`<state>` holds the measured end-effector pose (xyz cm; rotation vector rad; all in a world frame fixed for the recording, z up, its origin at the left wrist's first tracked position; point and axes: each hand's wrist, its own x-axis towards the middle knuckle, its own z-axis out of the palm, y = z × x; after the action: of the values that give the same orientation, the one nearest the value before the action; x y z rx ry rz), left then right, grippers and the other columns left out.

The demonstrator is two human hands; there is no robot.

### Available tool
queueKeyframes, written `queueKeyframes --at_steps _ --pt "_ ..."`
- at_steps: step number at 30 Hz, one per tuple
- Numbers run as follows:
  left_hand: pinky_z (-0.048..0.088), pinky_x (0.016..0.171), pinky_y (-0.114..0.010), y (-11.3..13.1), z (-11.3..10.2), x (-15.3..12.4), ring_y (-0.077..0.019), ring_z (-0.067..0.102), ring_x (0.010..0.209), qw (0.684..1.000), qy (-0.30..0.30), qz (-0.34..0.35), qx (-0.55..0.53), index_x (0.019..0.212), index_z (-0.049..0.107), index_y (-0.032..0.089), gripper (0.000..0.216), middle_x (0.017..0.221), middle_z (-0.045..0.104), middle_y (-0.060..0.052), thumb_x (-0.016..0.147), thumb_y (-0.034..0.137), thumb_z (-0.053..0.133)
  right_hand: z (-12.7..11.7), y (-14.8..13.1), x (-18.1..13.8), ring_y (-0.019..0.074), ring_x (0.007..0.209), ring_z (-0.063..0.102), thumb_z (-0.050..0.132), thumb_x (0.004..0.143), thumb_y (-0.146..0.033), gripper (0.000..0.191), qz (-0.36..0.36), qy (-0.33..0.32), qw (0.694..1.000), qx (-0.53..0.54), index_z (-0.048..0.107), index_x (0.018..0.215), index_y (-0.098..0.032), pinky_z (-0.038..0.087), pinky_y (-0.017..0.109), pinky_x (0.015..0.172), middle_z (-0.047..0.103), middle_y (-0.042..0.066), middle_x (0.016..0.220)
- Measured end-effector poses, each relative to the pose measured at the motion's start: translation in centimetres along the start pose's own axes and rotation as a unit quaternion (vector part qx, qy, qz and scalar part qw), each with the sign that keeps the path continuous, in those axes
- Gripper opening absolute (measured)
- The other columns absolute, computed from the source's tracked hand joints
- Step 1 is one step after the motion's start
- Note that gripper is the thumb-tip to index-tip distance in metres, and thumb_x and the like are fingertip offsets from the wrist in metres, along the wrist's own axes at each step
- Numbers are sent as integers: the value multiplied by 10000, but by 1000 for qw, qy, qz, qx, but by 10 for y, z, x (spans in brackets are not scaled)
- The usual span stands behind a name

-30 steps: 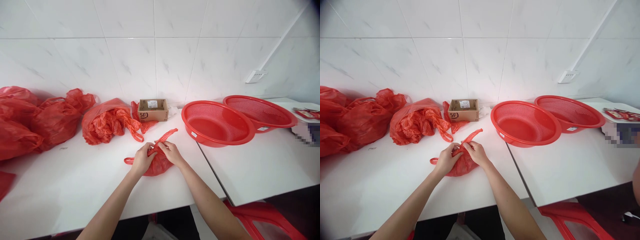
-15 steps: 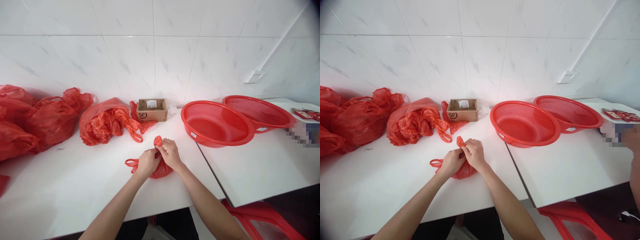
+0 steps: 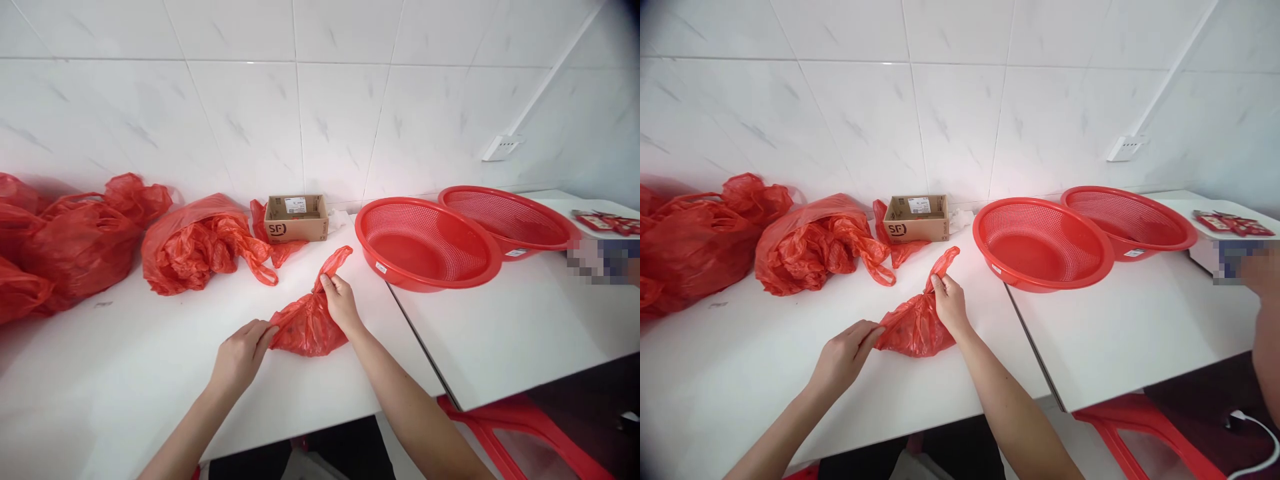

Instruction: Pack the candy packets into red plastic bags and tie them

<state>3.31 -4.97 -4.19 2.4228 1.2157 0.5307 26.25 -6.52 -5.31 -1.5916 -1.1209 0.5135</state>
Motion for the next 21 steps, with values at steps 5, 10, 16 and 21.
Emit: queueKeyframes --at_steps 5,10,16,21 --pt "308 549 -261 32 -4 -25 -130 343 537 985 -87 -65 -134 644 349 223 428 576 365 43 947 520 298 4 6 6 156 590 451 393 931 -448 341 26 15 995 -91 501 697 -223 273 251 571 505 -23 591" --pt "261 535 -259 43 -3 -42 -128 250 570 955 -106 -149 -235 632 285 225 480 605 238 45 909 616 295 9 8 6 155 595 461 381 938 -447 326 12 -3 991 -136 541 749 -235 239 245 575 515 -20 603" --pt "420 682 -313 33 -37 -19 -188 505 744 990 7 -110 -84 819 558 227 375 838 566 -20 917 540 376 9 17 6 137 562 432 434 909 -464 333 -13 -49 994 -95 516 688 -228 268 237 576 471 -39 569" --pt "398 974 -440 62 -19 15 -291 507 1170 994 93 28 52 1232 546 232 417 1289 576 -106 879 455 525 8 14 1 129 598 456 400 913 -506 371 -23 -78 997 -11 523 716 -216 344 235 599 510 -37 626"
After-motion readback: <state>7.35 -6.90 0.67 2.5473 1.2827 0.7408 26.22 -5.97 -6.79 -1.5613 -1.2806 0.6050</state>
